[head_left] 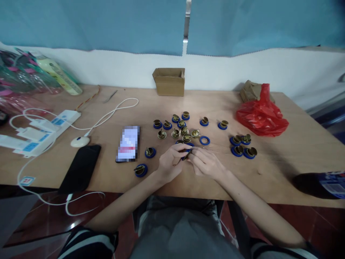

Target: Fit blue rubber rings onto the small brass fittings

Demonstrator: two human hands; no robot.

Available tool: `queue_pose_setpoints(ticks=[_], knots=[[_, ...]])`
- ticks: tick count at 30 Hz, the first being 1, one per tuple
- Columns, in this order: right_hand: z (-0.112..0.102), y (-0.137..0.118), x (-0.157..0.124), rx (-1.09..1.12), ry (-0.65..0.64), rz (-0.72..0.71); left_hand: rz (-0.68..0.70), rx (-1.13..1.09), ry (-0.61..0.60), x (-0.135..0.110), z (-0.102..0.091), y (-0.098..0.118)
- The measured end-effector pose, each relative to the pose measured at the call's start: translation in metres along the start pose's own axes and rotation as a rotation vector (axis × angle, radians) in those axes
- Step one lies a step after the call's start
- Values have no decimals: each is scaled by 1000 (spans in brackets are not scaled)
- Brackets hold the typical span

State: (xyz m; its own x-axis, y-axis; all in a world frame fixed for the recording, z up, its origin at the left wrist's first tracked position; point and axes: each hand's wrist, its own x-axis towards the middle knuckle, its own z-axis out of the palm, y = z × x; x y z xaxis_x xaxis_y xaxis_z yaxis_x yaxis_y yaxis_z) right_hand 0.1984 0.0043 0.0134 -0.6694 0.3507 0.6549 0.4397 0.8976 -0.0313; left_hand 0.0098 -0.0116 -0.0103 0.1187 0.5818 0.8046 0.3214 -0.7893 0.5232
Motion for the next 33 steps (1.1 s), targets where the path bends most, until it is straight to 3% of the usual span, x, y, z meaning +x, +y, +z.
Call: queue_pose_setpoints(ticks=[4,11,18,23,25,29,33], knots=[[0,-1,0,106,6,62,-51,-15,9,-1,1,-1],[4,0,-4,283,69,321,-211,-55,-5,-3,5,-4],[-2,-7,4,158,7,217,-163,-18,-79,-6,2,-5],[-1,-10,3,150,-4,230,-130,36,-87,-3,-2,-4],[-1,-12,4,222,8,318,-124,55,-76,2,-3,-2],[-3,-11,9,540,-28,634,-163,146,-118,8,-4,3],[-6,-1,13,737,-18,856,-106,316,-152,7,-4,4]])
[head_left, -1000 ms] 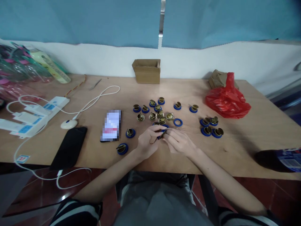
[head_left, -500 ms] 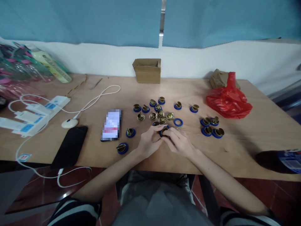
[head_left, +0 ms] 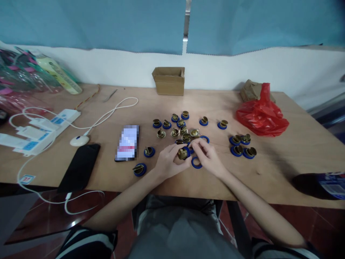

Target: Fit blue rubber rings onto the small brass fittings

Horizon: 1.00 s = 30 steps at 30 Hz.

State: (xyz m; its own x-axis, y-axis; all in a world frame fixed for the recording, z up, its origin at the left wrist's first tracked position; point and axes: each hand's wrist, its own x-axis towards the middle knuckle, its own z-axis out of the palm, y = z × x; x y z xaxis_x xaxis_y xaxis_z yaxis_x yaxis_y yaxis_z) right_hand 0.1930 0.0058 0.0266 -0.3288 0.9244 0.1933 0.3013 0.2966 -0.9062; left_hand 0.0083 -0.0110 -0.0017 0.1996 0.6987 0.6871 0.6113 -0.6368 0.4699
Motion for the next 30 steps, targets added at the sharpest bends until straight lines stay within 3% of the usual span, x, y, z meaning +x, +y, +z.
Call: queue_pose_setpoints(ticks=[4,7,9,12,19,24,30], knots=[[-9,6,7,31,150,86,-79,184,-49,-1,-1,-4],[-13,11,11,-11,210,109,-220,371,-157,-3,-10,-7],[-14,13,12,-48,221,108,-238,506,-237,-4,-20,-10],[-13,15,13,-110,202,100,-212,608,-309,-5,-35,-16],[-12,18,13,-190,176,81,-20,574,-480,-5,-54,-37],[-12,17,11,-236,151,63,-8,598,-481,-4,-64,-49],[-11,16,11,-276,101,41,-96,686,-405,-2,-80,-58]])
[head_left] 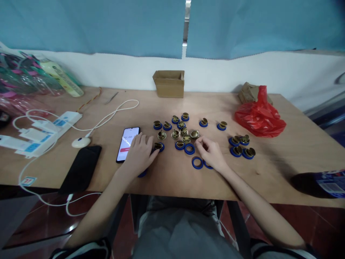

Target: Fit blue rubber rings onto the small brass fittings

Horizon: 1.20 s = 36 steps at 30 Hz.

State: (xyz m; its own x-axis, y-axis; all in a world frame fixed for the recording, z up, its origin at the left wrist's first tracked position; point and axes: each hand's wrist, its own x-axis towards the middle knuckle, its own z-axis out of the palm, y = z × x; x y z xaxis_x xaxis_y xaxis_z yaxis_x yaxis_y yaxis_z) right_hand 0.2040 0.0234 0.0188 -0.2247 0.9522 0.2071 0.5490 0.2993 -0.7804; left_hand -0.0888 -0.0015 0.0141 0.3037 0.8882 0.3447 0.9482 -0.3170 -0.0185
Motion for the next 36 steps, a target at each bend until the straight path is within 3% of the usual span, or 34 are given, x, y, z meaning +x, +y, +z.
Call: queue_pose_setpoints(ticks=[2,7,13,18,26,29,33,36], knots=[[2,2,-1,-61,-36,-53,-32,8,-32,7,-3,-2],[6,9,-4,-272,-160,-208,-60,-24,-252,40,-8,8],[10,14,-5,-307,-206,-210,-138,8,-340,73,-10,26],[9,12,-4,-266,-173,-186,-233,39,-407,78,-6,35],[3,5,-4,-168,-43,-171,-269,-29,-423,78,-7,39],[3,0,-5,-134,-10,-209,-246,-50,-338,75,-4,37],[3,-6,-8,-9,30,-251,-84,-246,10,66,-2,37],[5,-7,-10,106,75,-243,54,-454,174,58,-4,46]])
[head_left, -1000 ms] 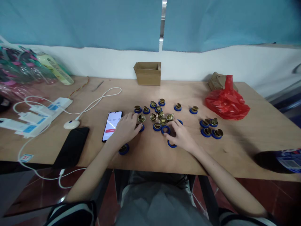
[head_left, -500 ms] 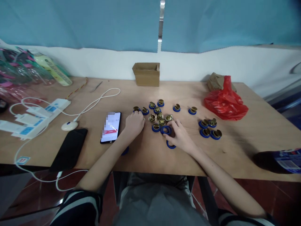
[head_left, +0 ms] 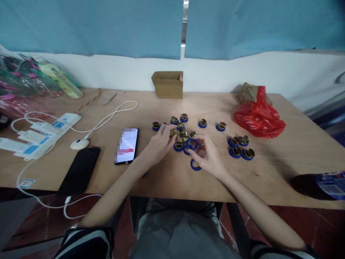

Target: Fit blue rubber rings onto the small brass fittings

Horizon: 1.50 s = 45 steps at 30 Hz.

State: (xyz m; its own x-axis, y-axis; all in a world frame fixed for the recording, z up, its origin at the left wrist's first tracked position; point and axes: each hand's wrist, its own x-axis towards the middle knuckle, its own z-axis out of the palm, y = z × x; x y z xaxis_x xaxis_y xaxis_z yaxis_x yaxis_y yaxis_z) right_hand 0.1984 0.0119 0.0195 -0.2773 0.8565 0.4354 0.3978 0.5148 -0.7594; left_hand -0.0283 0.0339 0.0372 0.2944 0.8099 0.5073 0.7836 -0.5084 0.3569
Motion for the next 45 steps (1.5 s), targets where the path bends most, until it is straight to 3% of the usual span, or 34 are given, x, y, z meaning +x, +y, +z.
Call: queue_pose_setpoints(ticks=[4,10,14,21,24,30,38,45], knots=[[0,-1,0,112,85,3,110,-329,116,-5,7,15],[-4,-3,2,141,34,-70,158,-391,178,-8,26,15],[-3,-2,2,62,-21,-117,60,-550,77,-15,35,8],[-1,-5,1,-67,-81,-87,-286,-1011,-131,-24,43,13],[1,-6,0,-97,-88,-130,-373,-1155,-173,-22,43,14],[3,-3,-1,-165,-87,-194,-396,-1319,-228,-19,42,10],[2,2,-3,-235,-81,-226,-424,-1347,-273,-20,43,8],[-1,2,0,-228,-42,-204,-412,-1400,-340,-20,32,11]])
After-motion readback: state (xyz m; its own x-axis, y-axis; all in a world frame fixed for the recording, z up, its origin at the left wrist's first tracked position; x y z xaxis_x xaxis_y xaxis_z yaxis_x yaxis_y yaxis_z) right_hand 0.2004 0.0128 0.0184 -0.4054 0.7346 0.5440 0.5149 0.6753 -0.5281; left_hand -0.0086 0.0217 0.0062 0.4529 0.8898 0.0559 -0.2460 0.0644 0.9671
